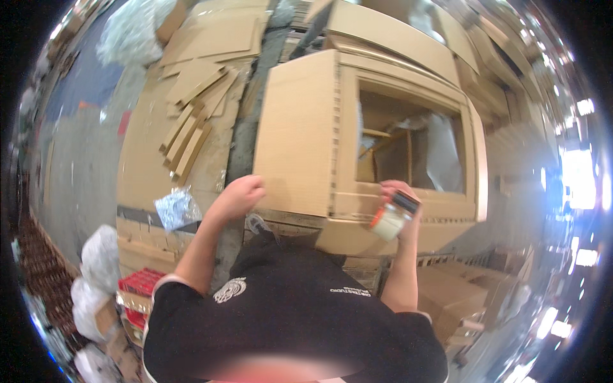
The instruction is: The person repeatedly folds and seals cardboard boxes using a handheld tape dispenser. They apply tape to the seams, press the tape down, and move to the next box on a wooden pallet in a warehouse setting.
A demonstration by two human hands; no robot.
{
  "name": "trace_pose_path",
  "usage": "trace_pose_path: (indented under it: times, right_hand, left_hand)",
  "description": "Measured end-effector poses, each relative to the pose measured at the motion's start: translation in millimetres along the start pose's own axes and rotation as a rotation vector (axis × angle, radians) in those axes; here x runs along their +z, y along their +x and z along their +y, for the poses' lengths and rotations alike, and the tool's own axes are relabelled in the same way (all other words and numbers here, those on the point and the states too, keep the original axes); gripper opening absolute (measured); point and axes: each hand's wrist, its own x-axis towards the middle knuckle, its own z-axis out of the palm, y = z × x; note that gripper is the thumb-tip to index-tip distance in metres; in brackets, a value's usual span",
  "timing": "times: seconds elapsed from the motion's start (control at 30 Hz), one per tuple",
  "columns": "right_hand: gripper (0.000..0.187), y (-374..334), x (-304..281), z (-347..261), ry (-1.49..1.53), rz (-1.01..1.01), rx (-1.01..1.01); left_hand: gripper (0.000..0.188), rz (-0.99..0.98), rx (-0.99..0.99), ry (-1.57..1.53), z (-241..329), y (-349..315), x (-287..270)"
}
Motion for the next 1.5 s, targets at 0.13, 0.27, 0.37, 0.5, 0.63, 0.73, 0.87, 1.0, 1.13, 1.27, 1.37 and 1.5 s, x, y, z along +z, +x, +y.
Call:
trace_pose_path:
  times: [0.13,0.27,0.37,0.5,0.63,0.73,0.87,1.0,1.13,1.27,1.37,1.5]
  right_hand:
    - [0.027,12,-3,17,-0.191,0.108,-0.323]
    - [0.029,10,-8,17,-0.478,0.382,-0.285]
    - [0.029,12,2,11,-0.465,0.394,-0.236]
    - [0.03,57,53,6,-0.529,0.318,-0.31]
    - [0.017,158,137,-8,-0.743,0.009,-0.379]
    - [0.022,250,184,-45,-1.16,-0.352,-0.335]
    - [0.032,367,217,-67,-1.274,-0.366,-0.433]
    - [0.031,435,229,-34,-1.052,-0.116,-0.343]
    - [0.03,451,220,0,-1.159,0.105,-0.231]
    - [0.035,446,180,15,-0.96,0.36,-0.111]
    - [0.036,443,129,9,-1.025,0.404,-0.069]
    - [0.048,439,50,-44,-1.181,0.156,-0.109]
  left_hand:
    - [0.022,-0.494,0.139,0.013,-16,76,63]
    - [0.045,-0.462,0.279,-0.153,-12,102,140]
    - [0.045,-0.481,0.235,-0.028,-23,101,150]
    - [0.036,-0.604,0.302,-0.102,-41,105,123]
    - [0.039,-0.891,0.269,-0.202,-61,133,105]
    - [0.044,-1.117,0.346,-0.288,-97,175,92]
    - [0.033,-0.965,-0.047,-0.354,-189,258,63]
    - [0.028,-0.096,-0.534,-0.764,-341,311,5]
    - [0.032,0.607,-0.99,-0.945,-465,309,-54]
    - [0.04,0.269,-1.054,-1.31,-520,314,-70]
    - [0.043,-0.082,-1.106,-0.831,-557,351,-60]
    - [0.043,-0.273,-0.715,-0.118,-631,408,-34]
